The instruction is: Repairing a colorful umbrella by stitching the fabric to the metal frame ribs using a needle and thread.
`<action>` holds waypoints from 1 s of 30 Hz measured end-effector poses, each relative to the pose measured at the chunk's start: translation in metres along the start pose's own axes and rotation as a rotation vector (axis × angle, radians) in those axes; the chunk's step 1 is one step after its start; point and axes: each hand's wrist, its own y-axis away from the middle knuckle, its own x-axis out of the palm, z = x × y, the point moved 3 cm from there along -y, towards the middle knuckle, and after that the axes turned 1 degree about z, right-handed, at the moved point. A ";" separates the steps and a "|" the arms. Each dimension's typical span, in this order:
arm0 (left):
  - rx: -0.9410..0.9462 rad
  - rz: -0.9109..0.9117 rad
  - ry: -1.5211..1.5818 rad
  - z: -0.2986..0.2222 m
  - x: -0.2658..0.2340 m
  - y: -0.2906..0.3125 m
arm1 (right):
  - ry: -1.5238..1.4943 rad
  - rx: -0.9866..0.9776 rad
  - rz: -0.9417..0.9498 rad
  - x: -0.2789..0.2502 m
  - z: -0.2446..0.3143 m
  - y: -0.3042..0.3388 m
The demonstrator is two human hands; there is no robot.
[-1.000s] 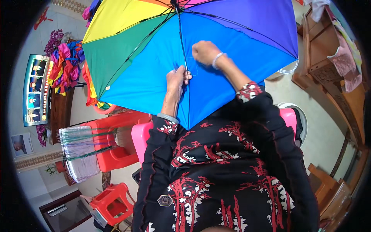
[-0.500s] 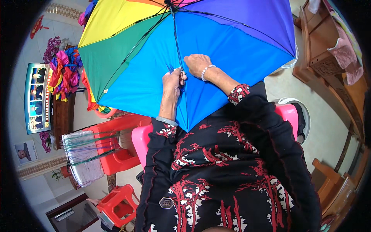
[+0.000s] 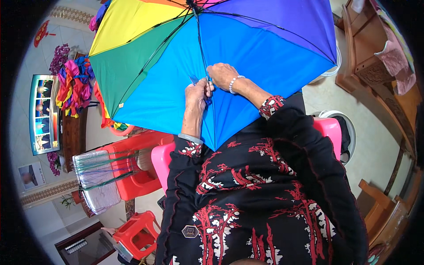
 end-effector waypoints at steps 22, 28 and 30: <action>0.051 -0.216 0.129 -0.001 -0.001 0.008 | -0.008 0.153 0.120 -0.014 0.000 0.011; -0.014 -0.181 0.111 -0.001 -0.003 0.006 | -0.017 0.149 0.195 -0.013 -0.003 0.012; -0.017 -0.139 0.102 -0.001 -0.006 0.003 | -0.030 0.146 0.191 -0.014 -0.004 0.013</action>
